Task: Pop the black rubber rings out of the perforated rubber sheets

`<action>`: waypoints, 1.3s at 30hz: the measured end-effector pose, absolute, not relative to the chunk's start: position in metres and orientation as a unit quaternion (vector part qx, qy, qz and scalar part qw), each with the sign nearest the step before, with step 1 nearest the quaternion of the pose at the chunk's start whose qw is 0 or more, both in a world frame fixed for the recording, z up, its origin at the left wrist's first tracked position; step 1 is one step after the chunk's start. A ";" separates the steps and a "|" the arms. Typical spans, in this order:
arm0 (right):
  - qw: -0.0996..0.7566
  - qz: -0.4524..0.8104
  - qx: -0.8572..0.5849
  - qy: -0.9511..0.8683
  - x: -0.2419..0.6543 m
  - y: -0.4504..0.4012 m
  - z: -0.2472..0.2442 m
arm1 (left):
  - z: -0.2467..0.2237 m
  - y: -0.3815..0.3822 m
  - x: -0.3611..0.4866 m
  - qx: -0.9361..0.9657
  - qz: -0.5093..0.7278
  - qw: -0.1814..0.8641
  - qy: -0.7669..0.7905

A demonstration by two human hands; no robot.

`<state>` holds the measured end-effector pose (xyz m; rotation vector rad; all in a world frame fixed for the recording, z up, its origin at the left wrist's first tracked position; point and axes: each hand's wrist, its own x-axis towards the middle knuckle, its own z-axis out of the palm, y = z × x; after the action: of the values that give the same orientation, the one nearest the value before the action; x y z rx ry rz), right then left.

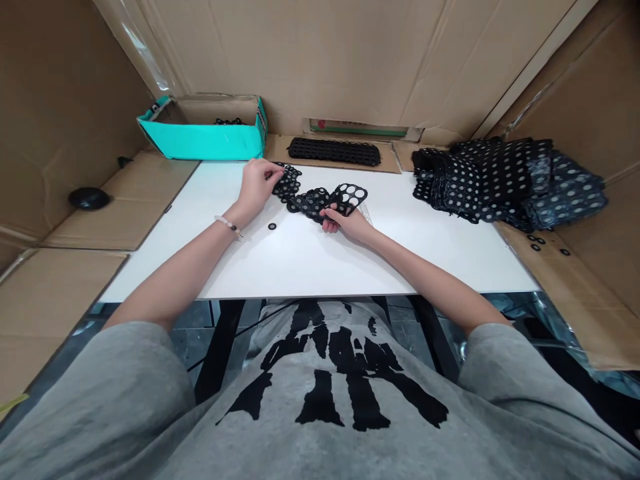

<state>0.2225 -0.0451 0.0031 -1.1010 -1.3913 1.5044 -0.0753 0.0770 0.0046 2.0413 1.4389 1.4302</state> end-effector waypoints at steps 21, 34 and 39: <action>0.393 0.566 -0.439 -0.576 0.221 -0.048 0.008 | 0.004 -0.002 -0.006 0.870 0.289 0.216 0.337; 0.387 0.540 -0.438 -0.606 0.223 -0.047 0.005 | 0.002 0.001 -0.008 0.839 0.332 0.247 0.354; 0.394 0.546 -0.448 -0.589 0.225 -0.046 0.007 | 0.001 0.000 -0.006 0.815 0.367 0.224 0.388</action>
<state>0.2247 -0.0457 0.0069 -1.1359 -1.4935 1.3853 -0.0059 0.0005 0.0005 2.2493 1.0716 1.0120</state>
